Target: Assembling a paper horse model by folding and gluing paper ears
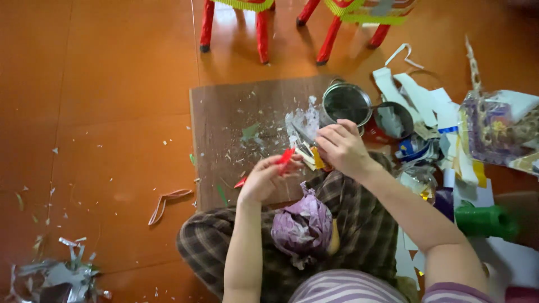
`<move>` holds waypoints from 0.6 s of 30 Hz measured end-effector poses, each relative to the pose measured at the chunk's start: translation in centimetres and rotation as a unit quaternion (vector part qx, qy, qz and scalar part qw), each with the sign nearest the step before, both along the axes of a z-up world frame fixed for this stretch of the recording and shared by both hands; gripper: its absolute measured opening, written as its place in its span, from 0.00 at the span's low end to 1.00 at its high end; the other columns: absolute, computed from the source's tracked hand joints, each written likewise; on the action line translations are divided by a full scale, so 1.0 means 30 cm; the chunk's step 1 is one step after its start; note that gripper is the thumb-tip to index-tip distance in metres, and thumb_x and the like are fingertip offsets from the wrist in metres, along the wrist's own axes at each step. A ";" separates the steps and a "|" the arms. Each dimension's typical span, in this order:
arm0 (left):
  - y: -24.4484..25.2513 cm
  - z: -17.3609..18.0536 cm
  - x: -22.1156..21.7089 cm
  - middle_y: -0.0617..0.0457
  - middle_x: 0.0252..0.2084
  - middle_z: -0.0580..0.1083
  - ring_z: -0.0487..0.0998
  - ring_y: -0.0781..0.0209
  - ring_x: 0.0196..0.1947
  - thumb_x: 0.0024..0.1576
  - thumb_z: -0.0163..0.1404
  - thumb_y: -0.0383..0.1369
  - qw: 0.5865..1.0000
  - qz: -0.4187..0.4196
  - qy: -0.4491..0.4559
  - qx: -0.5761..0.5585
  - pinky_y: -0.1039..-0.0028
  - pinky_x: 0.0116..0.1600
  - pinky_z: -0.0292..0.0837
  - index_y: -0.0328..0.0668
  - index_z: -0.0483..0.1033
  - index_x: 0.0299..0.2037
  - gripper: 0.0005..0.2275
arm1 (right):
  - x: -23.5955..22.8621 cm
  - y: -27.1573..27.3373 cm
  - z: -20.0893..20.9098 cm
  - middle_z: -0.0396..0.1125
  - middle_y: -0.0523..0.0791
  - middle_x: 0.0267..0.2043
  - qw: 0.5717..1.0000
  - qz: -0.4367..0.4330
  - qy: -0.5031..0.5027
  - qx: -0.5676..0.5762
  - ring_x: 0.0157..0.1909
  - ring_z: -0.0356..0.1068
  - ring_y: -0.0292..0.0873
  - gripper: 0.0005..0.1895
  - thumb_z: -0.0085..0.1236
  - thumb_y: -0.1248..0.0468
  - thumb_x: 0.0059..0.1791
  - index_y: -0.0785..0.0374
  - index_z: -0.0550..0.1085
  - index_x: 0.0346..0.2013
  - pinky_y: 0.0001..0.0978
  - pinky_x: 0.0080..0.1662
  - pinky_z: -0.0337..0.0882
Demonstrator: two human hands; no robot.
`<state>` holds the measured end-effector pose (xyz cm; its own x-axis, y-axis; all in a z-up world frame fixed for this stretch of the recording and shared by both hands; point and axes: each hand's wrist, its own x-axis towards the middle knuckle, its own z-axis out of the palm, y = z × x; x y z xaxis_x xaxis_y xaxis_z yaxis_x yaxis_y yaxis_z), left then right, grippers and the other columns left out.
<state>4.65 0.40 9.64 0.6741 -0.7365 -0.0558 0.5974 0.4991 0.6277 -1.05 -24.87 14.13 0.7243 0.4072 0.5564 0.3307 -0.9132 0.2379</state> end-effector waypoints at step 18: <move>0.021 -0.042 -0.015 0.43 0.37 0.77 0.82 0.55 0.35 0.56 0.49 0.18 0.993 -0.012 -0.085 0.083 0.60 0.42 0.82 0.25 0.81 0.40 0.07 | -0.096 0.256 0.106 0.76 0.45 0.41 0.654 -0.097 0.249 0.708 0.40 0.70 0.34 0.13 0.54 0.59 0.55 0.60 0.79 0.50 0.29 0.45 0.71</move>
